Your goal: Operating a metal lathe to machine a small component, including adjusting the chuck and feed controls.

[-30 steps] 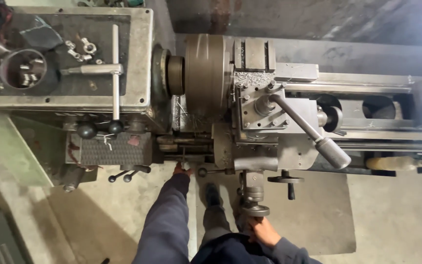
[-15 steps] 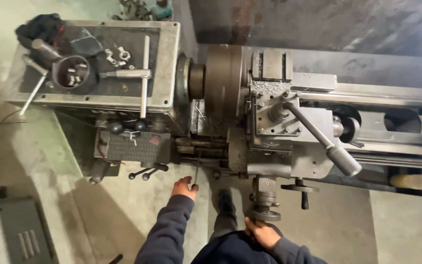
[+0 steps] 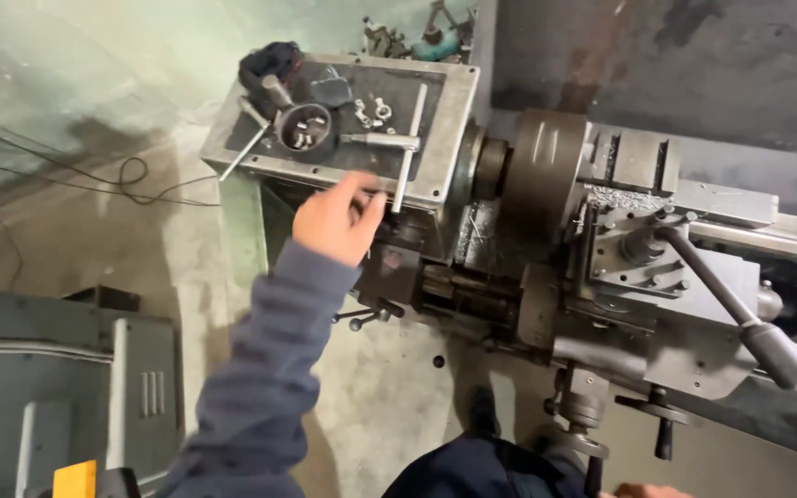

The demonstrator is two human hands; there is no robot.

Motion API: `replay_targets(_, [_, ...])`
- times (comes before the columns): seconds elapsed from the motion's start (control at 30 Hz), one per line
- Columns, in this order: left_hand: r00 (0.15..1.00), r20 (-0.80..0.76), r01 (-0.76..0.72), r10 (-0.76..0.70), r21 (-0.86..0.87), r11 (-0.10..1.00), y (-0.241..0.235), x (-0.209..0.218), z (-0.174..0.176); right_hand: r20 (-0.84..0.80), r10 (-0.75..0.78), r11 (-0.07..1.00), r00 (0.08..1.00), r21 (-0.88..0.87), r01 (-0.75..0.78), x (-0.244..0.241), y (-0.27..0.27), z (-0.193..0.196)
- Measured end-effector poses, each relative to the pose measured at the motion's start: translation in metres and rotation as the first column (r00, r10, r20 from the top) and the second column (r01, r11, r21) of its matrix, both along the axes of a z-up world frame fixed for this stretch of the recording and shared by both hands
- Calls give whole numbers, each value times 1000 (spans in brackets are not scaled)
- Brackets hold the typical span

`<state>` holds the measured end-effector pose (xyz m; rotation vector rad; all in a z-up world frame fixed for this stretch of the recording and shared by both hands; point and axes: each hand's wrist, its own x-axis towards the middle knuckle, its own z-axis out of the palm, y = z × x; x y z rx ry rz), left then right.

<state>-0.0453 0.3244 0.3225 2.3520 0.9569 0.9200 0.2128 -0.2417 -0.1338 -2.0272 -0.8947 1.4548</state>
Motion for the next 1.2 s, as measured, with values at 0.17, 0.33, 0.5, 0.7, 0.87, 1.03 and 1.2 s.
replay_targets(0.17, [848, -526, -60, 66, 30, 998, 64, 71, -9, 186, 509, 849, 840, 53, -526, 75, 120, 348])
replay_targets(0.33, [763, -645, 27, -49, -44, 999, 119, 97, -43, 540, -253, 874, 803, 483, -49, 73, 180, 454])
replay_targets(0.5, [846, -531, 11, -57, -89, 996, 134, 99, -44, 856, -375, 729, 356, 510, -457, 53, 241, 485])
replay_targets(0.7, [858, -478, -187, 191, 58, 981, 102, 78, 48, 802, -220, 962, 555, 274, -15, 44, 250, 489])
replay_targets(0.87, [982, -174, 110, -78, 186, 976, 52, 65, 116, 844, -164, 980, 511, 200, -16, 43, 256, 488])
replay_targets(1.03, [927, -248, 271, -280, -70, 960, 21, 129, 94, 826, -190, 976, 530, 219, 8, 45, 253, 483])
replay_targets(1.2, [909, -311, 311, -278, 59, 949, 13, 172, 51, 806, -251, 956, 536, 294, 5, 44, 250, 485])
